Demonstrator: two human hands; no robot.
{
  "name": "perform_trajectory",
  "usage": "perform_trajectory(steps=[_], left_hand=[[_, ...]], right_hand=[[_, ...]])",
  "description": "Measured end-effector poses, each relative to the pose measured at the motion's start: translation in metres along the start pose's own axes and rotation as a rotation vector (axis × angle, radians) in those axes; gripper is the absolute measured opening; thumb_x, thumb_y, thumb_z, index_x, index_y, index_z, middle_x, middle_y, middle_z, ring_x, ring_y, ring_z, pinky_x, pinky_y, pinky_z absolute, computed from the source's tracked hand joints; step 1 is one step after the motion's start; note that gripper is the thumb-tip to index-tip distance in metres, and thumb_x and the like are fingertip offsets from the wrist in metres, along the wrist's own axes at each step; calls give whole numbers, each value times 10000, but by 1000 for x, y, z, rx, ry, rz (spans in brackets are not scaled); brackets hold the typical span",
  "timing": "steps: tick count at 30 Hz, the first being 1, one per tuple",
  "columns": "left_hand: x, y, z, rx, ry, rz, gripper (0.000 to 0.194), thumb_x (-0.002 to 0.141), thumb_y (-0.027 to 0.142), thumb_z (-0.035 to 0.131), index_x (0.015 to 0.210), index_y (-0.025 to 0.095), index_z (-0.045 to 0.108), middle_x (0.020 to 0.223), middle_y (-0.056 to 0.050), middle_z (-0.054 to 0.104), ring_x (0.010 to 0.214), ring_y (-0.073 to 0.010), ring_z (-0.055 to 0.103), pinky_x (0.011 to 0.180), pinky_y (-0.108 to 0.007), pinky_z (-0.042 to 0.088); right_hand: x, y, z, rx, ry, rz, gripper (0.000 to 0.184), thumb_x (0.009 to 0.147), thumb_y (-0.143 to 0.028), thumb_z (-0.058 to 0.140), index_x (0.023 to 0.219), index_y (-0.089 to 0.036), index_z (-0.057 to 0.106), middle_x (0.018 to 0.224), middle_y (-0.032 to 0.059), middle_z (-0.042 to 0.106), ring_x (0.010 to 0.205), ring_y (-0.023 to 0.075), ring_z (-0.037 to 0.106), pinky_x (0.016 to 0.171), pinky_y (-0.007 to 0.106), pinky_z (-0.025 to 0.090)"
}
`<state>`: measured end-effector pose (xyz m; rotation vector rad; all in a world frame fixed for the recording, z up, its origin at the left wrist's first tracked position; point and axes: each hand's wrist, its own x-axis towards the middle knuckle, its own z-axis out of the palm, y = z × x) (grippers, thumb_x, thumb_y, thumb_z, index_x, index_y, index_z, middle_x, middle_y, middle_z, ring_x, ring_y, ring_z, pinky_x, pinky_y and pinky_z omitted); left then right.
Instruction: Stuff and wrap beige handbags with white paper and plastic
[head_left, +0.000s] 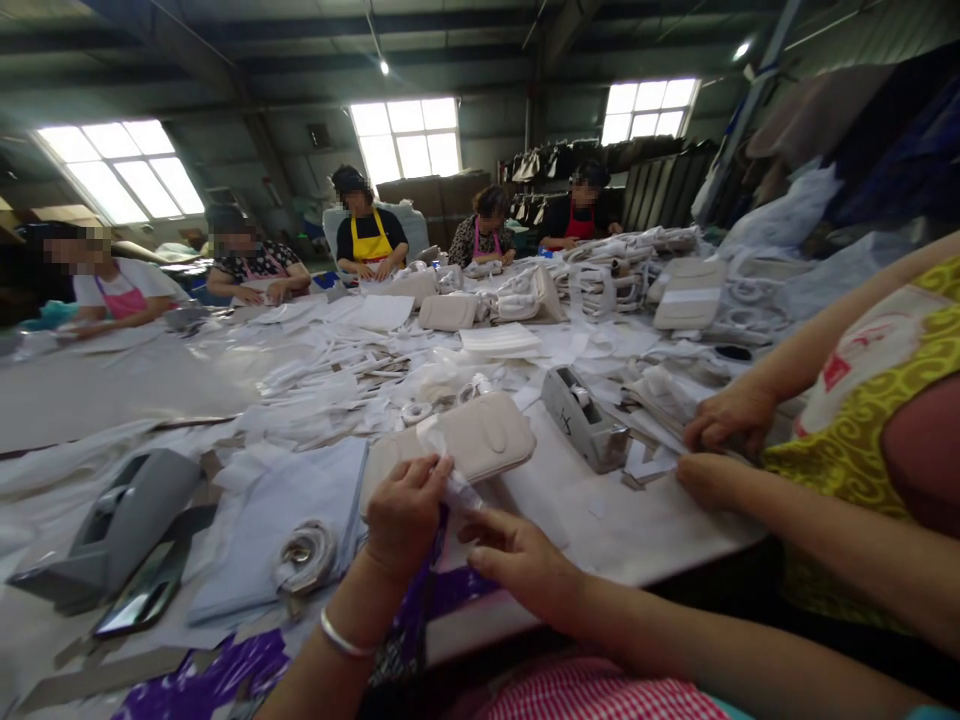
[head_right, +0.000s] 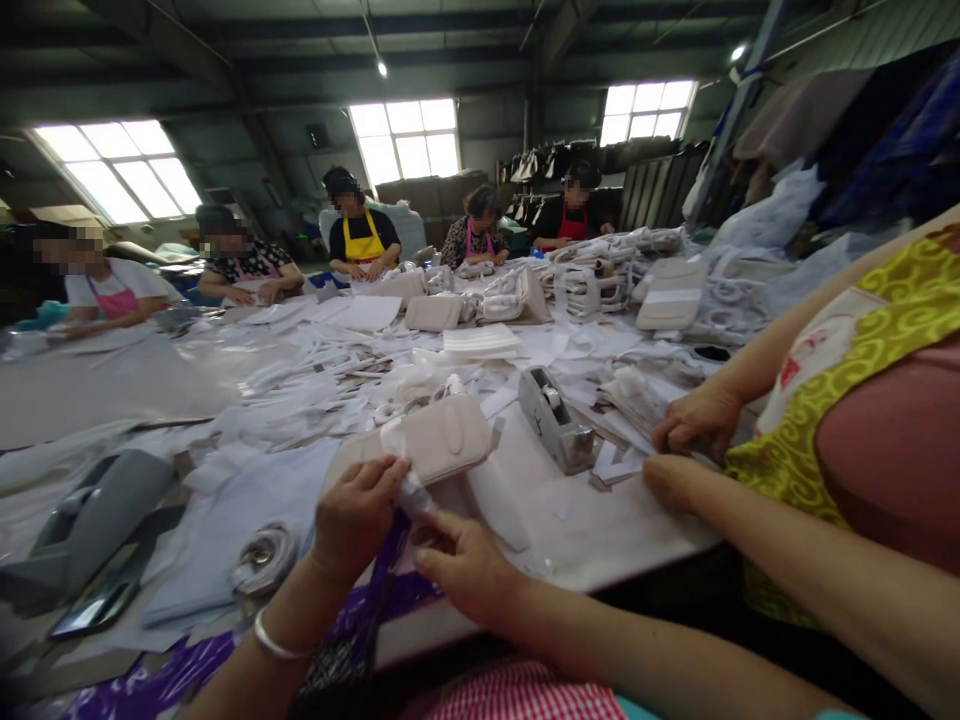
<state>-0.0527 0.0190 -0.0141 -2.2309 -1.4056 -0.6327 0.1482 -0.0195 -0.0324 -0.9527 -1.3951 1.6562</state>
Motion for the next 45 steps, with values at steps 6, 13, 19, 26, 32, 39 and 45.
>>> perform_trajectory(steps=[6,13,19,26,32,39,45], left_hand=[[28,-30,-9,-115,4,-147,449,830,60,539,1205,236,712,1169,-51,737,1025,-262,672,874,-362,556],[30,-41,-11,-238,-34,-210,465,791,58,592,1184,268,723,1137,-15,732,1005,-226,681,818,-324,561],[-16,-5,7,-229,-44,-67,466,803,17,586,1206,222,701,1099,-61,717,1003,-255,647,861,-382,568],[-54,26,20,-256,-138,-15,435,820,184,682,1253,200,655,1144,-107,681,1021,-311,605,880,-478,546],[-32,-7,8,-603,-253,-124,267,903,294,621,1143,248,727,1031,-80,687,939,-235,633,832,-363,523],[-35,-11,12,-946,-286,-371,371,998,427,471,1006,207,770,812,-42,682,772,-178,616,715,-305,466],[-40,-7,12,-988,-270,-399,334,994,414,497,1004,214,765,875,-51,705,815,-183,635,757,-310,489]], right_hand=[[6,17,-57,-876,256,-420,542,833,-230,609,1370,-157,583,1307,185,619,1191,307,569,1051,510,457],[19,41,-89,-1372,146,-160,392,852,-179,594,1227,-222,697,1538,195,451,1399,385,424,1066,519,426],[31,32,-95,-1433,232,-146,356,875,-214,573,1205,-196,702,1442,194,554,1329,377,481,1043,494,399],[3,20,-79,-1455,160,-3,258,896,-201,490,879,-136,739,946,151,735,871,259,684,770,339,461],[-5,30,-74,-1003,32,-147,353,944,-302,476,729,-189,732,854,78,729,796,193,677,732,285,474],[-8,29,-56,-1063,25,-217,314,932,-364,522,716,-188,665,740,68,686,710,215,634,685,336,458],[33,26,-15,-794,32,-233,419,754,-247,726,1162,-153,692,1045,114,745,938,271,675,845,379,515]])
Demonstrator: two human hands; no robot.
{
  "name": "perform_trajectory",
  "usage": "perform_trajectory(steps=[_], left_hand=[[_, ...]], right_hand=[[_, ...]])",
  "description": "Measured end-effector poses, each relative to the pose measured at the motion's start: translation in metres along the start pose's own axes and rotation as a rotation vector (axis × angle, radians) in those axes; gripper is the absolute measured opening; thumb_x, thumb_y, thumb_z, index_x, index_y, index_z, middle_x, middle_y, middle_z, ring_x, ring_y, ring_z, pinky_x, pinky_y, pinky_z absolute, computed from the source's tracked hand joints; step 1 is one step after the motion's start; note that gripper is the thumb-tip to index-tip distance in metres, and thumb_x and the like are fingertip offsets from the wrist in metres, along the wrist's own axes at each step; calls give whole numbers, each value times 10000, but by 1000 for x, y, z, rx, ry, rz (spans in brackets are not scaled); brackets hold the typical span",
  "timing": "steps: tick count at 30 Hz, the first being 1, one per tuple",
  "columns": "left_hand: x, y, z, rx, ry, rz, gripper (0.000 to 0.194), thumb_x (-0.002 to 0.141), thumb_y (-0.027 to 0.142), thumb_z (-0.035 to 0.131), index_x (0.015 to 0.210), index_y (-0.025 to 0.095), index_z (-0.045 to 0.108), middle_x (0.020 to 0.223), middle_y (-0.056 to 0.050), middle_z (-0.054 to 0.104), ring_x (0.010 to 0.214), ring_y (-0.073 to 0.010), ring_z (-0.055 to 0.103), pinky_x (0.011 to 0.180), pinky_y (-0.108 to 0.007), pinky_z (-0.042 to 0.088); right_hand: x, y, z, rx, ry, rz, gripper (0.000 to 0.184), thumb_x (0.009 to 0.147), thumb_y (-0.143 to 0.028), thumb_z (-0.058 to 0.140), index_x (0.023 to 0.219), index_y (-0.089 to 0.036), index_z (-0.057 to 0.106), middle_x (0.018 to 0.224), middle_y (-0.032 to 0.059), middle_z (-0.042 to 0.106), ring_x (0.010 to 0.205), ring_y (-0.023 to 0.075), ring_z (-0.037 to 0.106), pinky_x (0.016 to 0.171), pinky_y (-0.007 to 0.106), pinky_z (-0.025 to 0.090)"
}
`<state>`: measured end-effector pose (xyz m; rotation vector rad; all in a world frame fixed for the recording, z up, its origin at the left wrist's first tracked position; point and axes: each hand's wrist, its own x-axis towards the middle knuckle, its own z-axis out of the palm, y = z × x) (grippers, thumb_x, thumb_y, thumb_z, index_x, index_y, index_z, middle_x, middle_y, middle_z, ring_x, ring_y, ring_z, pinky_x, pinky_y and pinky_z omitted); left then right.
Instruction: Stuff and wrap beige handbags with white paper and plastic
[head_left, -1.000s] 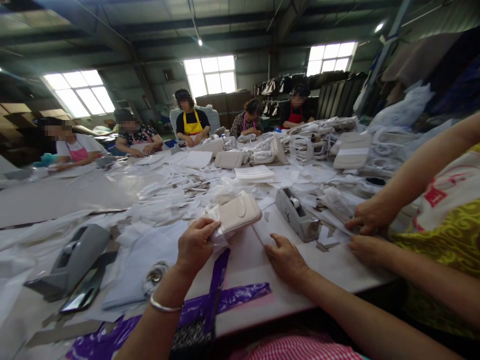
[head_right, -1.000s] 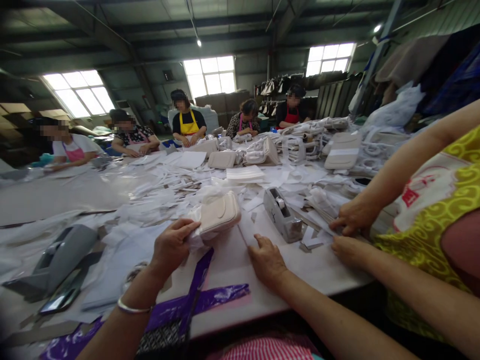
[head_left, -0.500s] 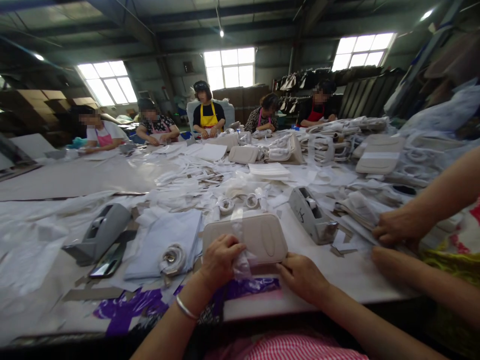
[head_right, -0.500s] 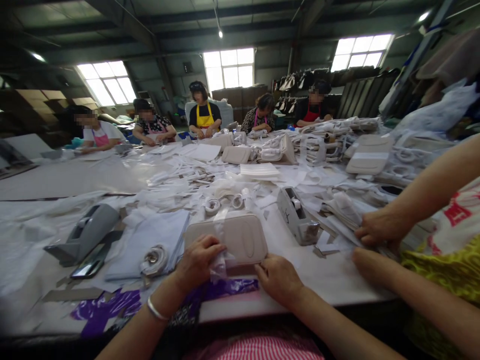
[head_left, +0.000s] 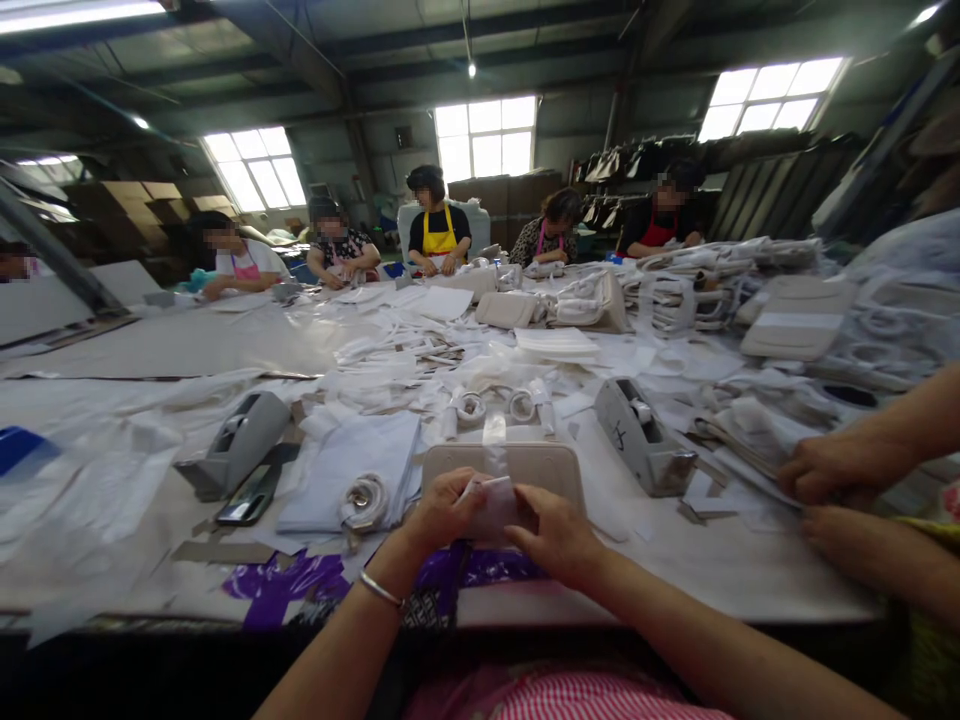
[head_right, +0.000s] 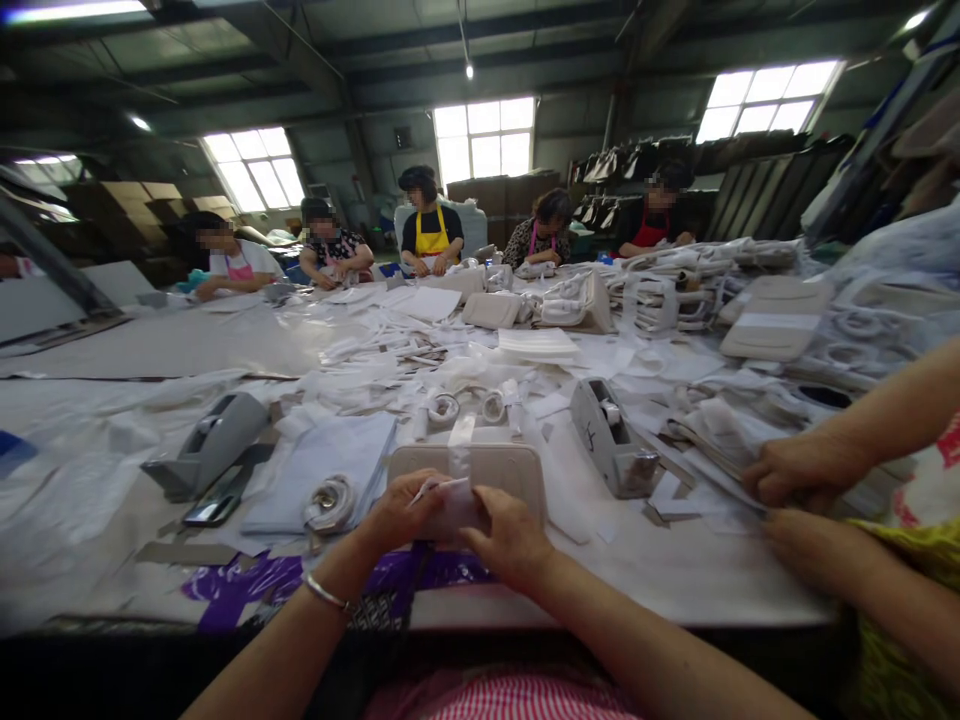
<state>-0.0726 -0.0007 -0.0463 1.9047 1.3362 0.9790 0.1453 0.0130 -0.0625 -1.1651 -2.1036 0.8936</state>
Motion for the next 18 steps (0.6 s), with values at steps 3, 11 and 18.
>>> perform_trajectory(steps=[3,11,18], left_hand=[[-7,3,1,-29,46,23,306,995,375,503,1052,213,757,970,-65,698,903,-186,646,828,-315,505],[-34,4,26,238,65,218,357,896,148,539,1203,231,701,1160,-106,648,1085,-246,613,962,-395,523],[-48,5,47,546,57,265,181,941,163,545,1003,226,703,1003,-73,695,929,-250,616,841,-412,547]], right_hand=[[17,-1,11,213,-88,87,120,795,-215,666,863,-160,749,778,42,728,714,201,647,657,297,482],[9,6,-14,208,-13,-369,285,967,-354,594,786,-186,737,774,35,666,730,153,618,701,279,486],[33,7,-21,-237,32,-692,253,983,-269,487,889,-216,716,1191,91,725,1160,247,634,996,420,477]])
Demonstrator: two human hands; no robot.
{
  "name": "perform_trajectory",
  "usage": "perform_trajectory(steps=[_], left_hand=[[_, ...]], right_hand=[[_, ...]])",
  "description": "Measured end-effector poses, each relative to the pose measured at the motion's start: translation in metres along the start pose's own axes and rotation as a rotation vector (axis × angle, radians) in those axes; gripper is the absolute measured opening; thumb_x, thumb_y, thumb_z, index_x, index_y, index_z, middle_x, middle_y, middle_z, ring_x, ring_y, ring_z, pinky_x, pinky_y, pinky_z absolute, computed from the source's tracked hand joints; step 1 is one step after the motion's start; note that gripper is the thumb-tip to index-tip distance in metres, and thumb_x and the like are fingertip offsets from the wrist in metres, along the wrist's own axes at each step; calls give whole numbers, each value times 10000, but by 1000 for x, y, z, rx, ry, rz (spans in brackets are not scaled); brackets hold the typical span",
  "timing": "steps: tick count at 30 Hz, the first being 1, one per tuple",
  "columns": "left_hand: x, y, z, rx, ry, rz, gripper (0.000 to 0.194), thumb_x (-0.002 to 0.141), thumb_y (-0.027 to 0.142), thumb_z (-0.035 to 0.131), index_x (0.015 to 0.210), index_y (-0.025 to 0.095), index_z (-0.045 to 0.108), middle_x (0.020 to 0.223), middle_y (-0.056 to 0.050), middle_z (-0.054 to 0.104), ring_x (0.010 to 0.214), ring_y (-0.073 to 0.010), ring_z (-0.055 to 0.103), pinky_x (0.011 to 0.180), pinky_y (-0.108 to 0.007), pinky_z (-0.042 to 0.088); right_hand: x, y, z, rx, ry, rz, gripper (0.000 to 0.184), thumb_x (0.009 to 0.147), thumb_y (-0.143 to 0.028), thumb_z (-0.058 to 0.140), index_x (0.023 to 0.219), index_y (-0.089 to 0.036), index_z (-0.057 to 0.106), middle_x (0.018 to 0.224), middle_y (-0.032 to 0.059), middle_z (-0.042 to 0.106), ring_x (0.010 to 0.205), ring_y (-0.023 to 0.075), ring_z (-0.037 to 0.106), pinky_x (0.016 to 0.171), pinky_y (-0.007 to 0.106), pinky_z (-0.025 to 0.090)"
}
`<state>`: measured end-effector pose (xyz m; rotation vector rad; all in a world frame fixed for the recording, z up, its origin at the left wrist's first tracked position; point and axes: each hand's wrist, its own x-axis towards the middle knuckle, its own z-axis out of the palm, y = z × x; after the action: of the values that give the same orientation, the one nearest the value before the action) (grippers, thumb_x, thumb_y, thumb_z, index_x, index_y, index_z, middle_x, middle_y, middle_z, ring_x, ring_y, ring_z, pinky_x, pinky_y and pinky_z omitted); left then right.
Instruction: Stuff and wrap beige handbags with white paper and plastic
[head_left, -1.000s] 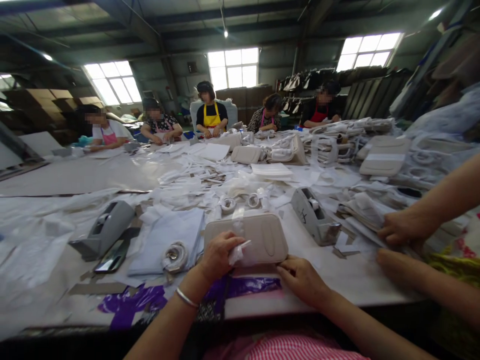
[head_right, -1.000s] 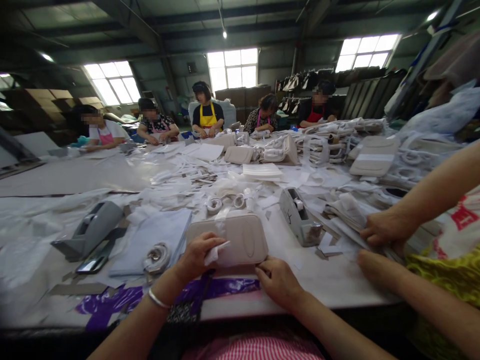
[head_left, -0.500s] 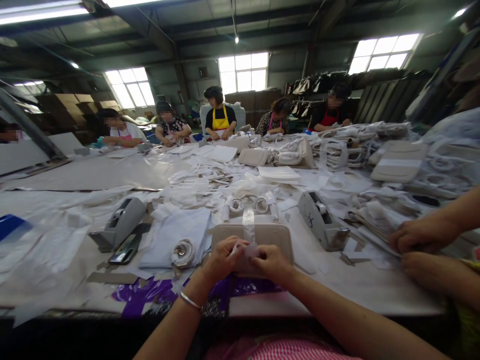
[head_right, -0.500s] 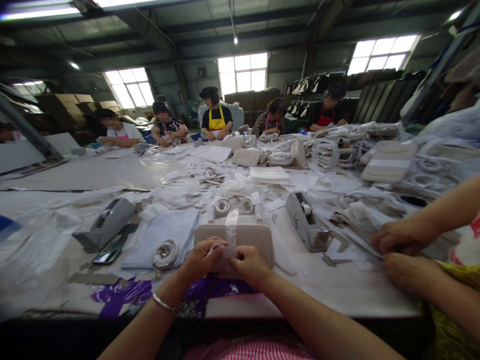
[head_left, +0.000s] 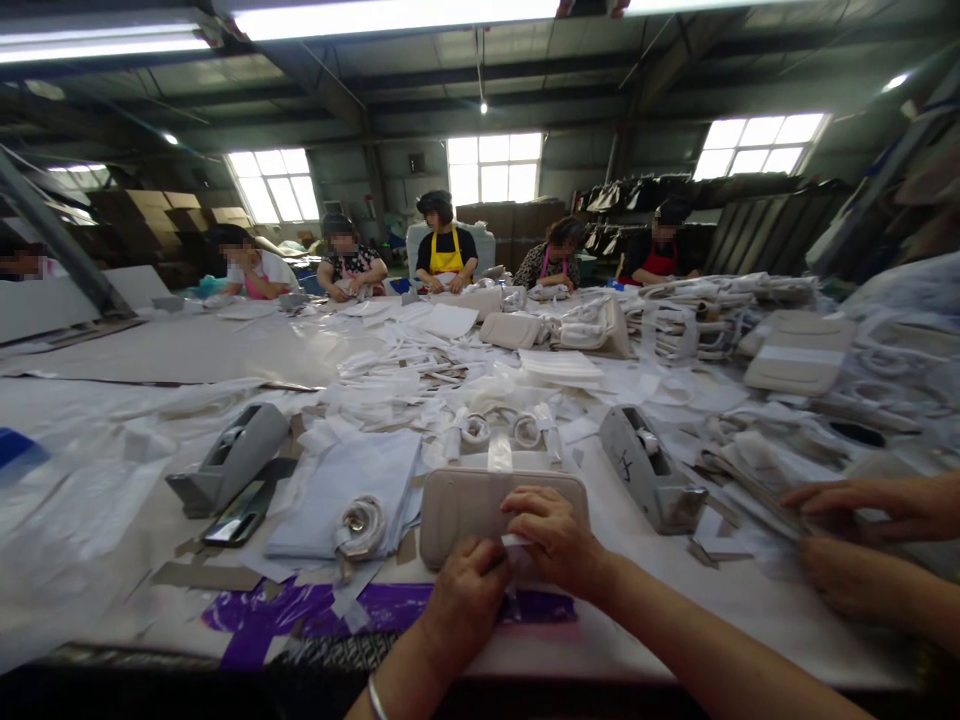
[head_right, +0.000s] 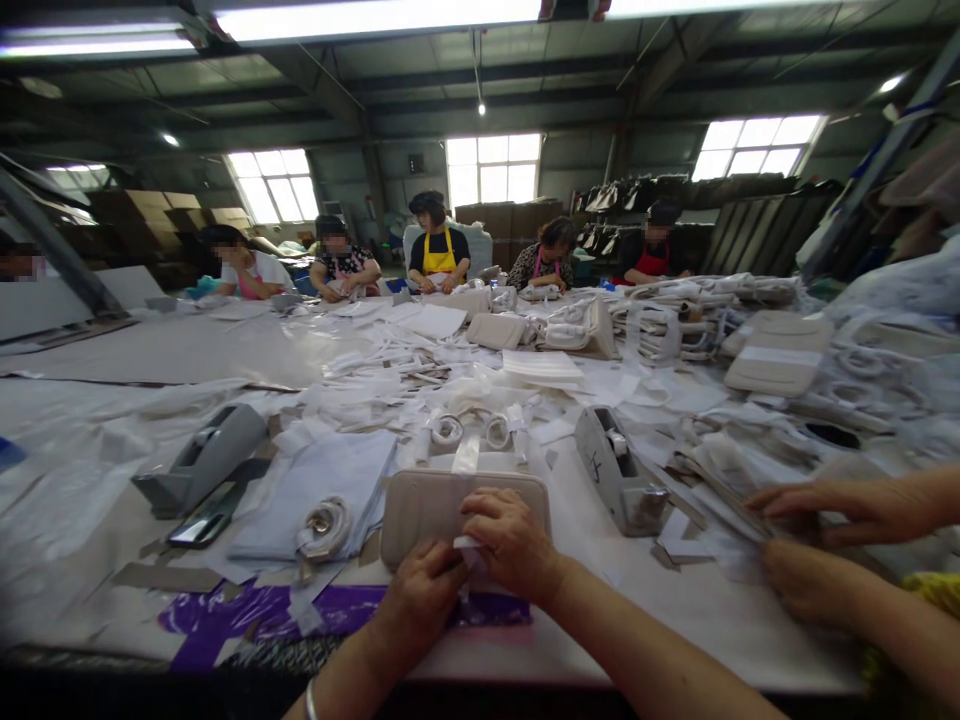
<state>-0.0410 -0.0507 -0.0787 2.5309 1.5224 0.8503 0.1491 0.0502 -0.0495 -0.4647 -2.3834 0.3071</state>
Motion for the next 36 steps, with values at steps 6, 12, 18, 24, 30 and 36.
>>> perform_trajectory(steps=[6,12,18,24,30,36], left_hand=[[38,-9,-55,-141,-65,83,238,916,359,641,1117,240,690,1076,-70,725,1044,-244,642,981,-412,520],[85,-66,-19,233,-28,-195,396,951,215,547,1340,154,580,1382,-145,633,1330,-331,531,1135,-554,402],[91,-80,-4,241,-66,-184,369,967,310,553,1322,209,566,1301,-103,677,1192,-299,604,1042,-529,425],[103,-75,-14,243,-84,-172,264,992,387,516,1184,232,608,1132,-88,701,1088,-290,613,959,-505,396],[97,-80,-8,184,-61,-188,288,953,428,564,1162,231,584,1163,-97,685,1085,-307,615,982,-528,365],[97,-86,-6,125,4,-160,204,945,425,564,1028,238,572,1016,-69,696,975,-292,647,951,-520,383]], right_hand=[[2,18,25,-196,-66,31,224,926,-123,510,1014,-201,700,1419,75,630,1403,293,487,1117,477,398],[-2,27,29,-147,-78,-6,208,961,-129,469,950,-186,669,1327,93,691,1312,264,584,1046,439,459],[11,29,18,-51,-80,54,145,953,-214,521,864,-198,635,1261,85,712,1181,241,641,981,425,475],[16,28,4,-156,-72,201,132,941,-260,564,940,-244,694,1429,53,607,1380,309,475,1114,520,359],[-21,59,-13,-9,184,450,624,927,-500,608,1468,-226,457,1585,172,390,1470,353,341,1173,565,330],[-20,90,-9,735,261,1024,936,776,-628,718,1519,-179,367,1483,227,502,1245,349,590,997,500,518]])
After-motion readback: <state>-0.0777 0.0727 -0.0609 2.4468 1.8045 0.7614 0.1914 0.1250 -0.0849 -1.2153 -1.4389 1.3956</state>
